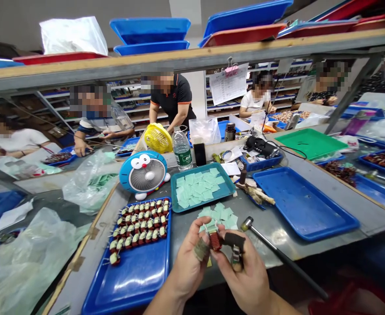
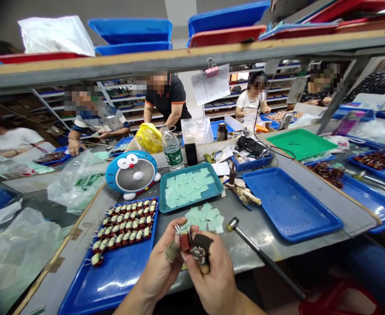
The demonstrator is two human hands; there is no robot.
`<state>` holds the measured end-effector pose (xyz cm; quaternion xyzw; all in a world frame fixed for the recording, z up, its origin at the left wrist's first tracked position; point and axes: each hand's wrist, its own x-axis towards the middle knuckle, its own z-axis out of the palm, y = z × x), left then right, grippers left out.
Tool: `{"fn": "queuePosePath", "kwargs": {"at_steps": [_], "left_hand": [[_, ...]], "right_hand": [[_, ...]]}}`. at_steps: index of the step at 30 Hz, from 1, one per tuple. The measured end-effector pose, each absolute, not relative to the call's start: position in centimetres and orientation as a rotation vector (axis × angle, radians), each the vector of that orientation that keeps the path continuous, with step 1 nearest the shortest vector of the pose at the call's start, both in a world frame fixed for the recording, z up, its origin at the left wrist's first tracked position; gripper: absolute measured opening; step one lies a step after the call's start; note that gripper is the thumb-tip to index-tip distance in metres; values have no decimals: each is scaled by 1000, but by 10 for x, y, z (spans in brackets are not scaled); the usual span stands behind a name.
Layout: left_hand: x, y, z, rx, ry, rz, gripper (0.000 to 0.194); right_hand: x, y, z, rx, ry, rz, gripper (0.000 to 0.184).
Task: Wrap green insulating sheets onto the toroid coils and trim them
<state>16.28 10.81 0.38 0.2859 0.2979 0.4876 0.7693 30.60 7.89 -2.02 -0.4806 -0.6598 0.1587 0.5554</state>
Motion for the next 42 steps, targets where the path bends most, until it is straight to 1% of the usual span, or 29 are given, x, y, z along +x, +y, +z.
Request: {"fn": "queuePosePath", "kwargs": {"at_steps": [11,14,16,18,20,23,25,30,38,42], "left_hand": [[156,105,3,676,641,1063,44],[158,106,3,692,641,1064,44],[159,107,5,732,659,1085,41],[159,108,8,828,739,1117,34],[155,106,11,1003,879,1131,33],[146,102,13,1317,1059,1058,46],[140,101,12,1475,1126,991,51],[133,101,12,1624,1178,960,48],[124,101,10,1440,1041,993,48],[121,102,6,1393,1043,1020,48]], "right_hand": [[302,78,-21,-1135,-1562,390,35],[303,78,-24,-1120,-1550,383,43],[305,79,-23,-1109,-1548,421,49],[308,81,-17,-1111,-1527,579,50],[311,83,-9,-1096,-1414,905,46],[314,84,1,-943,-1096,1402,41],[315,85,4,-830,-960,1548,39],[316,86,0,-767,-942,1587,35],[311,87,6,-818,-1157,1477,33],[307,92,7,-853,-1172,1514,34]]}}
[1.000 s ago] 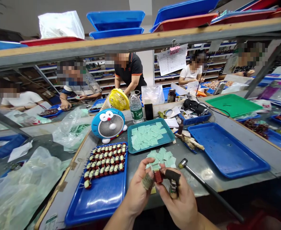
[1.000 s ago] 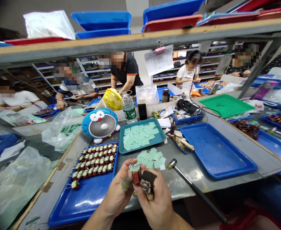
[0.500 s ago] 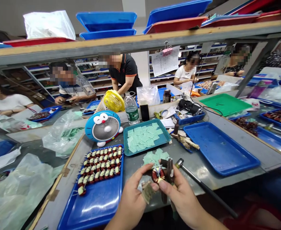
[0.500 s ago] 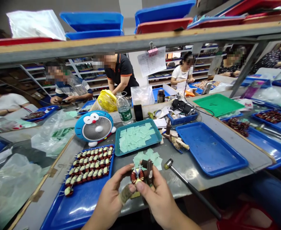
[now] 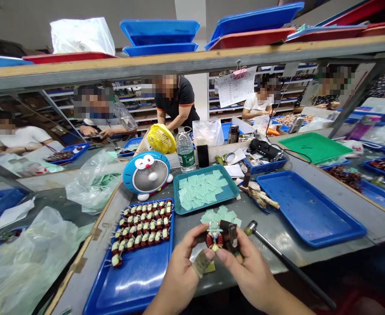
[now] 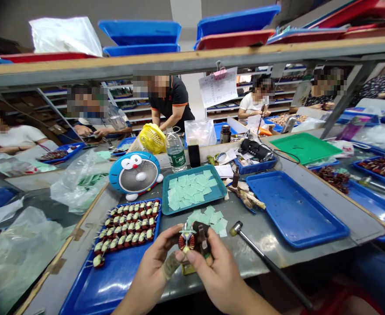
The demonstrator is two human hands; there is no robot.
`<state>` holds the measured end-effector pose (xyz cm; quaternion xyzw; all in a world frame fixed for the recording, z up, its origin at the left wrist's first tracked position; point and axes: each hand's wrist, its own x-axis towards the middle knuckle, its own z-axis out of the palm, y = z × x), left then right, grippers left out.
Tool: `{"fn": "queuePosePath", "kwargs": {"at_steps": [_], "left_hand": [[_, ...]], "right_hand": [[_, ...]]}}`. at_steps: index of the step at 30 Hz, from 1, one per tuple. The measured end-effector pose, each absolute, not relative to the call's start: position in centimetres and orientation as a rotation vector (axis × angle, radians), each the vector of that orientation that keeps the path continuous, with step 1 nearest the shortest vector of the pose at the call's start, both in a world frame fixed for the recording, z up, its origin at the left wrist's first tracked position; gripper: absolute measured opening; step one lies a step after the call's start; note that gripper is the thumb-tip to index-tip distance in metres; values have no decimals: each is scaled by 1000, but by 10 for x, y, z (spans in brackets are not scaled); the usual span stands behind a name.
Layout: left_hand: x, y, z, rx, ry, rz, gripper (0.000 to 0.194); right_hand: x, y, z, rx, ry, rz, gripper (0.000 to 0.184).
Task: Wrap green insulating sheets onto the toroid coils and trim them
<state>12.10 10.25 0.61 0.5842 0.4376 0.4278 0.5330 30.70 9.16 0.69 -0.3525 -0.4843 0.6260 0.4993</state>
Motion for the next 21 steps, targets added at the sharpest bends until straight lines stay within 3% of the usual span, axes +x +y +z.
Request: {"fn": "queuePosePath", "kwargs": {"at_steps": [8,21], "left_hand": [[111,92,-8,1478,1164,931,49],[114,94,-12,1379,1158,1078,51]], "right_hand": [[301,83,-9,-882,-1151,1589,33],[297,86,-15,-904,-1206,1497,35]]}}
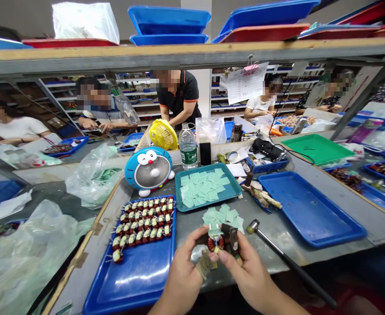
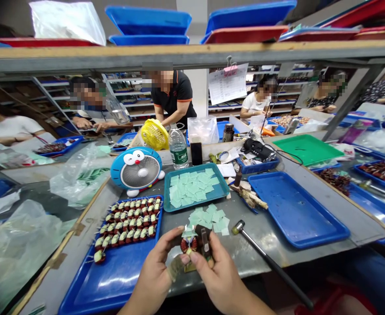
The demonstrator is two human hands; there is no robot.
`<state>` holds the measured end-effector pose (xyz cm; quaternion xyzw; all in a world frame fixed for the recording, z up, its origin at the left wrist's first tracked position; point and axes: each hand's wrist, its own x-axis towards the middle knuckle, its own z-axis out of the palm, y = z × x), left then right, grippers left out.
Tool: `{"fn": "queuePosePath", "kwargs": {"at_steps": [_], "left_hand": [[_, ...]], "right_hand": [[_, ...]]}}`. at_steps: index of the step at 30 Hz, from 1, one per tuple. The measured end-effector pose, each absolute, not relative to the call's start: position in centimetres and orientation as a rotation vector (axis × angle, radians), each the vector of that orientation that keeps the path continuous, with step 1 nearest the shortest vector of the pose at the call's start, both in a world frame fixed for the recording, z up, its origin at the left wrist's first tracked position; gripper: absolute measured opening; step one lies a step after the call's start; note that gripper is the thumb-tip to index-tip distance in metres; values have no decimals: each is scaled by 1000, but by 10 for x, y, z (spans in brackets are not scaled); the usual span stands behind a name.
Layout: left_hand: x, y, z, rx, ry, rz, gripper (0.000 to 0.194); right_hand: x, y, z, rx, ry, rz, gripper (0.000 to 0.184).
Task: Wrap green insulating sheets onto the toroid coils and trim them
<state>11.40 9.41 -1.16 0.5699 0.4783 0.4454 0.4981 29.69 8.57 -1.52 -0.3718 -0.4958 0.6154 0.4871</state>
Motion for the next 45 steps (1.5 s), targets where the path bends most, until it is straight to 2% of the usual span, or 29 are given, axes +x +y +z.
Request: {"fn": "queuePosePath", "kwargs": {"at_steps": [6,12,16,22,27,31,36,41,45], "left_hand": [[114,95,-15,1363,1102,981,51],[104,83,-28,1745,1277,878,71],[107,80,-31,1748,1078,722,50],[106,92,-49,1624,1138,743,29],[102,104,-64,1724,1240,784,30],[103,108,-70,1742,1259,676,31],[104,105,-79,1639,1269,645,47],[104,103,-88,1563,1298,645,36],[103,100,-92,1543,1318,599,49]], "right_hand": [[295,89,-19,-954,-1152,1529,39],[296,73,-35,-1080,-810,1816,35],[299,63,-42,-1159,-708,1931,40],[311,73,-39,-1219,-733,2025,38],[334,86,-49,-1391,-703,1846,38],[344,87,-64,-1465,-692,1794,40],[344,86,-71,-1507,-859,1774,37],[352,89,-74,-1593,-1086,1743,41],[361,92,-79,-1655,-1135,1736,46]]}}
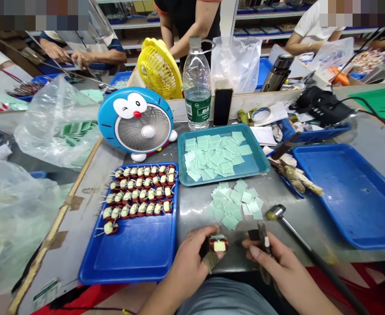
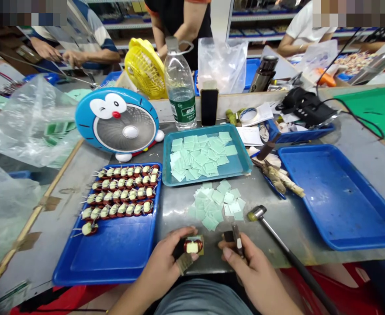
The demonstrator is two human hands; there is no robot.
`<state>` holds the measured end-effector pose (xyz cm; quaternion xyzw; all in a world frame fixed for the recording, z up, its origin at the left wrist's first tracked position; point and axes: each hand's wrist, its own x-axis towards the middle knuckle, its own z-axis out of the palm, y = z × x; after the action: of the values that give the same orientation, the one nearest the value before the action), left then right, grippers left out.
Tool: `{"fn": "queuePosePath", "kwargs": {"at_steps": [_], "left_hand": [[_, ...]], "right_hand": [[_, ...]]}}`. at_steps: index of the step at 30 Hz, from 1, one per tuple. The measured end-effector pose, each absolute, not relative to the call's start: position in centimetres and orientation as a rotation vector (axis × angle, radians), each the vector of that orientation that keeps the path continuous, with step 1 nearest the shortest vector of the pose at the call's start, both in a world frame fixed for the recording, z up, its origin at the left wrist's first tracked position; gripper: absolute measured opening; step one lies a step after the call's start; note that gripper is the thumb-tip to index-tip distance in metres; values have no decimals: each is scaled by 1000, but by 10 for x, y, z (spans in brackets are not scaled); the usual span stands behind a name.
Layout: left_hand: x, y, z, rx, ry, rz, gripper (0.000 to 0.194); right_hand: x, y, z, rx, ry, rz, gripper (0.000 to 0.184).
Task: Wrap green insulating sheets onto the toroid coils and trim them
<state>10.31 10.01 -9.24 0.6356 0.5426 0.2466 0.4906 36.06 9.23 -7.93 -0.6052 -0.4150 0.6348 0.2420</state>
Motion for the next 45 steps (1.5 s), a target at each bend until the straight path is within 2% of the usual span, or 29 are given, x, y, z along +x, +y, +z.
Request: {"fn": "queuePosePath", "kwargs": {"at_steps": [4,17,21,25,30,39,45], "left_hand": [[103,98,-96,1537,1332,593,63],[103,100,-100,1546,1346,576,58],[103,101,-101,1597,1344,567,54],[105,104,-100,1628,1285,646,41],[108,105,-99,1626,1246,719,37],[109,105,-98,1581,1273,738,38],[109,105,-99,1582,1277,755,32]], "right_hand": [[362,96,-80,-1687,-1161,1736,46],[359,103,-71,-1720,-1282,1680,37],[351,97,-69,-1705,-1631,1394,24],[335,102,-65,-1337,-2115,946,9],[319,124,-63,-1001,-2396,701,22],[321,129,-76,-929,-2392,825,22],[320,131,-81,-894,-2345,837,19]]}}
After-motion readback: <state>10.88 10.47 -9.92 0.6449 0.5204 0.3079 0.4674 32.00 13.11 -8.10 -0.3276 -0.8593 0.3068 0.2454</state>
